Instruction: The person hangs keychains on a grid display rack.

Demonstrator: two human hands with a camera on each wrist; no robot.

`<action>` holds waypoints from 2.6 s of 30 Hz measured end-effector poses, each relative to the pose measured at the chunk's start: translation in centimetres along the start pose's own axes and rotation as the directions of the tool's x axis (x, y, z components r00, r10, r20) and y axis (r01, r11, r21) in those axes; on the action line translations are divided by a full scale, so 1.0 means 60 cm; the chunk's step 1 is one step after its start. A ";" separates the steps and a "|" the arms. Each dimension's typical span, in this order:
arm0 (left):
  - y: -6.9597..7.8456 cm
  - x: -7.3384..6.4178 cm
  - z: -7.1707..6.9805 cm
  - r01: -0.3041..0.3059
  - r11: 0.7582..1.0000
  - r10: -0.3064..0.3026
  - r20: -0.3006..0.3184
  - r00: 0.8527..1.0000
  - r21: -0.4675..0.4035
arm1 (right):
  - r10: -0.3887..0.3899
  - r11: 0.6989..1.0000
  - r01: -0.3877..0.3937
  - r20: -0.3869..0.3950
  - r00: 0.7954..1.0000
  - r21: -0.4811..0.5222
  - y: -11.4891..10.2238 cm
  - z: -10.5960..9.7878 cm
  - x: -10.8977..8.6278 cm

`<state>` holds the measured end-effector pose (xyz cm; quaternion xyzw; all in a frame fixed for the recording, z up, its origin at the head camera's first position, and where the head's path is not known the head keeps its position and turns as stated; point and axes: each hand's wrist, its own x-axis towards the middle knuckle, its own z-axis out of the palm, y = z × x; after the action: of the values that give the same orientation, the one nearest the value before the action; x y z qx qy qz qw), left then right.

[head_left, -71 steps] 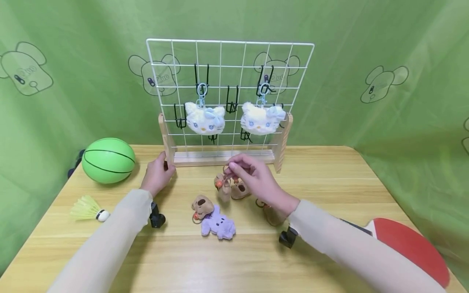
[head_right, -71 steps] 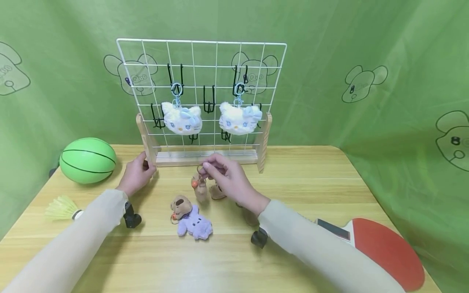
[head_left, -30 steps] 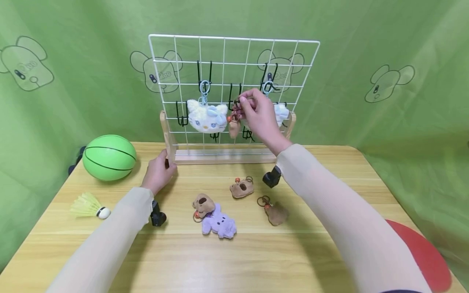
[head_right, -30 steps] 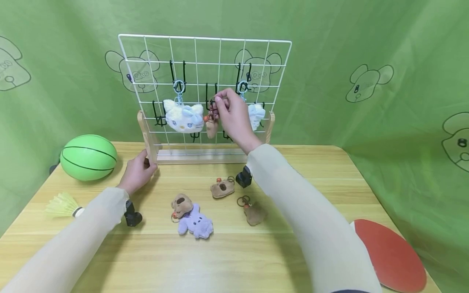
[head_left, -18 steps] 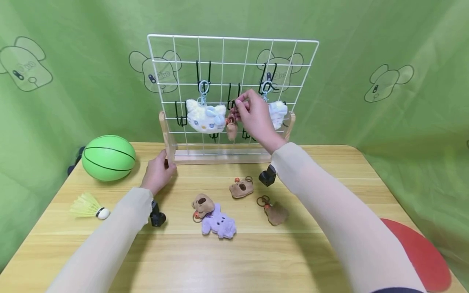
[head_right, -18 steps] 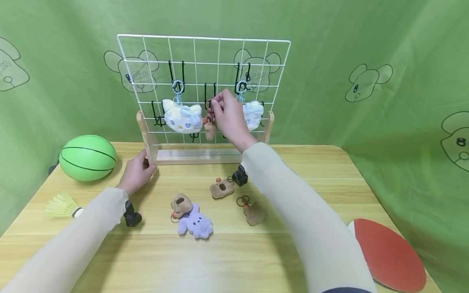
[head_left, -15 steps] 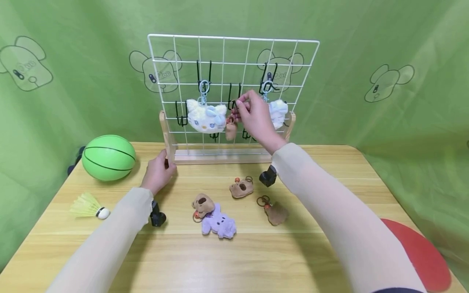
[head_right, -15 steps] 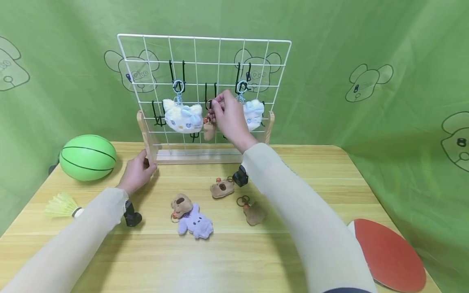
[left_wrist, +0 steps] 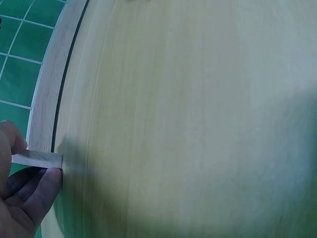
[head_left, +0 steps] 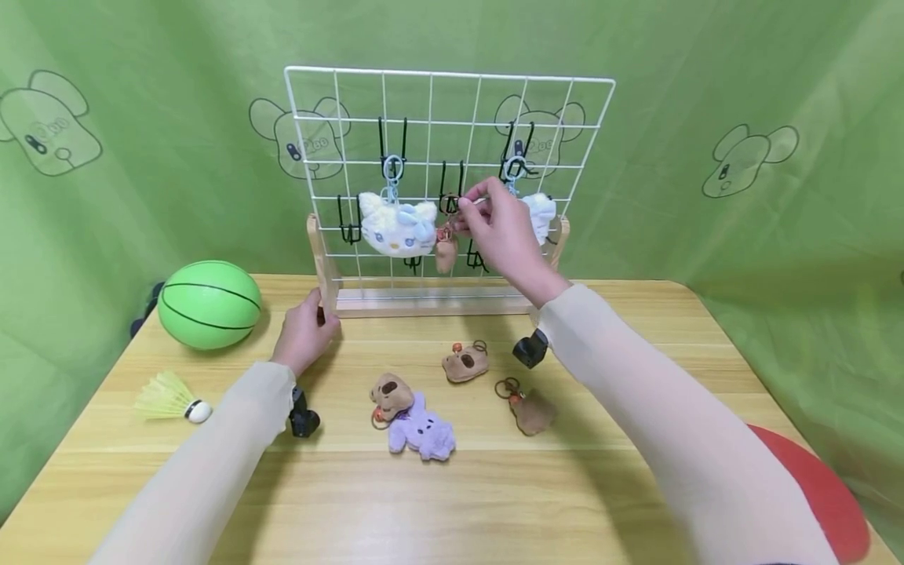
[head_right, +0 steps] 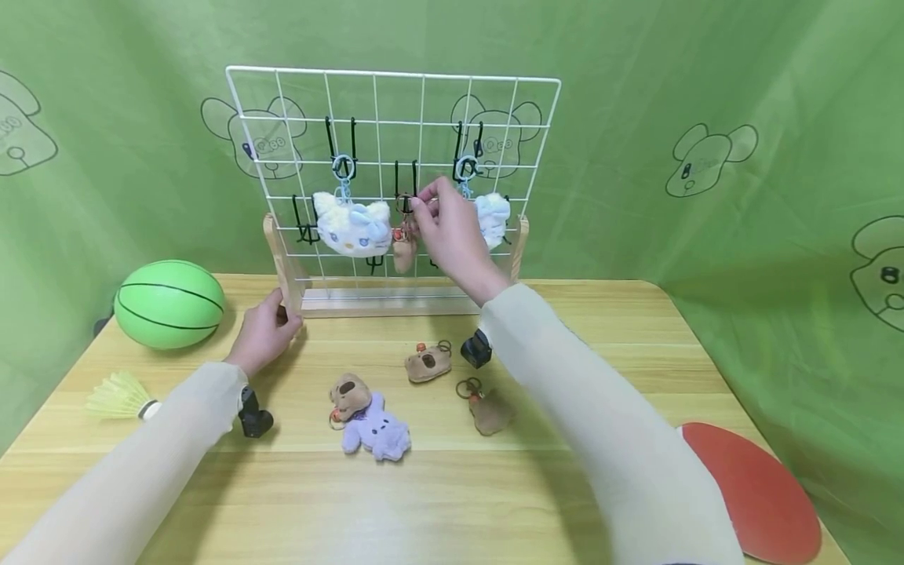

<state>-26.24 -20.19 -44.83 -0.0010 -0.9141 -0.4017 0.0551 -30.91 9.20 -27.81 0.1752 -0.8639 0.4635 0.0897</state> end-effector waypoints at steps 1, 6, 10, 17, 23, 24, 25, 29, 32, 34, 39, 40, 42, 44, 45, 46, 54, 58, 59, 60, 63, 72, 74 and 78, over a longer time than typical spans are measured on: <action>0.000 0.000 0.000 -0.002 1.000 0.002 0.000 1.000 0.000 | 0.000 1.000 0.000 0.002 1.000 0.005 -0.001 -0.003 -0.004; 0.000 0.000 0.001 -0.010 1.000 0.010 -0.001 1.000 -0.006 | -0.012 1.000 0.012 0.005 1.000 0.027 -0.001 -0.018 -0.027; 0.000 -0.001 0.002 -0.009 1.000 0.009 -0.002 1.000 -0.011 | -0.049 0.998 0.048 0.025 0.998 0.045 0.007 -0.030 -0.049; 0.001 -0.001 0.001 0.003 1.000 -0.003 0.006 1.000 -0.002 | -0.194 0.981 0.191 0.178 0.965 0.035 0.040 -0.034 -0.110; 0.002 -0.001 0.000 0.003 1.000 -0.003 0.011 1.000 -0.004 | -0.187 0.979 0.206 0.379 0.907 -0.011 0.090 -0.031 -0.158; 0.002 -0.001 0.000 0.002 1.000 -0.002 0.012 1.000 -0.003 | -0.165 0.982 0.187 0.400 0.901 -0.016 0.100 -0.030 -0.163; 0.001 -0.001 -0.001 0.003 1.000 -0.003 0.013 1.000 -0.004 | -0.144 0.985 0.170 0.415 0.899 -0.026 0.110 -0.029 -0.166; 0.000 0.000 -0.001 0.006 1.000 -0.006 0.007 1.000 -0.005 | -0.052 0.987 0.113 0.444 0.895 -0.111 0.153 -0.024 -0.172; -0.001 0.001 -0.002 0.002 1.000 -0.002 0.002 1.000 -0.007 | -0.004 0.983 0.087 0.454 0.891 -0.163 0.188 -0.017 -0.169; -0.002 0.001 -0.002 0.003 1.000 -0.003 0.002 1.000 -0.007 | 0.012 0.980 0.080 0.457 0.889 -0.180 0.209 -0.011 -0.167; -0.002 0.002 -0.001 0.016 1.000 -0.016 0.013 1.000 -0.006 | 0.034 0.982 0.060 0.481 0.876 -0.179 0.244 0.006 -0.161; -0.002 0.002 -0.001 0.017 1.000 -0.017 0.013 1.000 -0.004 | 0.037 0.982 0.059 0.487 0.872 -0.180 0.248 0.009 -0.159; -0.001 0.002 -0.001 0.018 1.000 -0.018 0.012 1.000 0.001 | 0.022 0.981 0.078 0.502 0.865 -0.177 0.254 0.014 -0.154; -0.001 0.003 -0.001 0.015 1.000 -0.015 0.006 1.000 0.010 | 0.003 0.980 0.101 0.517 0.856 -0.172 0.257 0.018 -0.149; -0.001 0.003 -0.001 0.014 1.000 -0.014 0.006 1.000 0.011 | -0.008 0.979 0.113 0.526 0.850 -0.168 0.258 0.020 -0.147; 0.000 0.003 -0.001 0.013 1.000 -0.013 0.005 1.000 0.013 | -0.013 0.978 0.121 0.536 0.844 -0.167 0.258 0.020 -0.145; 0.001 0.002 0.000 0.000 1.000 0.000 0.000 1.000 0.006 | -0.009 0.973 0.136 0.562 0.827 -0.185 0.258 0.025 -0.142; 0.001 0.001 -0.001 0.001 1.000 -0.001 -0.002 1.000 0.006 | 0.028 0.974 0.101 0.555 0.831 -0.201 0.259 0.027 -0.143; 0.001 0.001 -0.001 0.000 1.000 0.000 -0.001 1.000 0.007 | 0.037 0.976 0.090 0.553 0.832 -0.200 0.259 0.028 -0.143; 0.001 0.000 -0.001 0.001 1.000 -0.001 -0.002 1.000 0.010 | 0.042 0.978 0.079 0.553 0.832 -0.193 0.259 0.028 -0.143; 0.001 0.000 -0.001 0.002 1.000 -0.002 0.002 1.000 0.008 | 0.071 0.983 0.036 0.554 0.829 -0.179 0.260 0.027 -0.144; -0.001 0.001 0.001 -0.001 1.000 0.001 -0.003 1.000 0.007 | 0.072 0.993 -0.006 0.557 0.828 -0.119 0.262 0.015 -0.149; -0.002 0.001 0.002 -0.001 1.000 0.001 -0.003 1.000 0.003 | 0.085 0.993 -0.024 0.550 0.831 -0.117 0.263 0.013 -0.151; -0.003 0.001 0.002 0.000 1.000 0.000 -0.005 1.000 0.005 | 0.119 0.992 -0.081 0.520 0.846 -0.095 0.260 0.007 -0.153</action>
<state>-26.34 -20.20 -45.02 0.0001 -0.9149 -0.3996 0.0576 -28.44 18.80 -42.96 0.2465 -0.8791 0.3721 -0.1672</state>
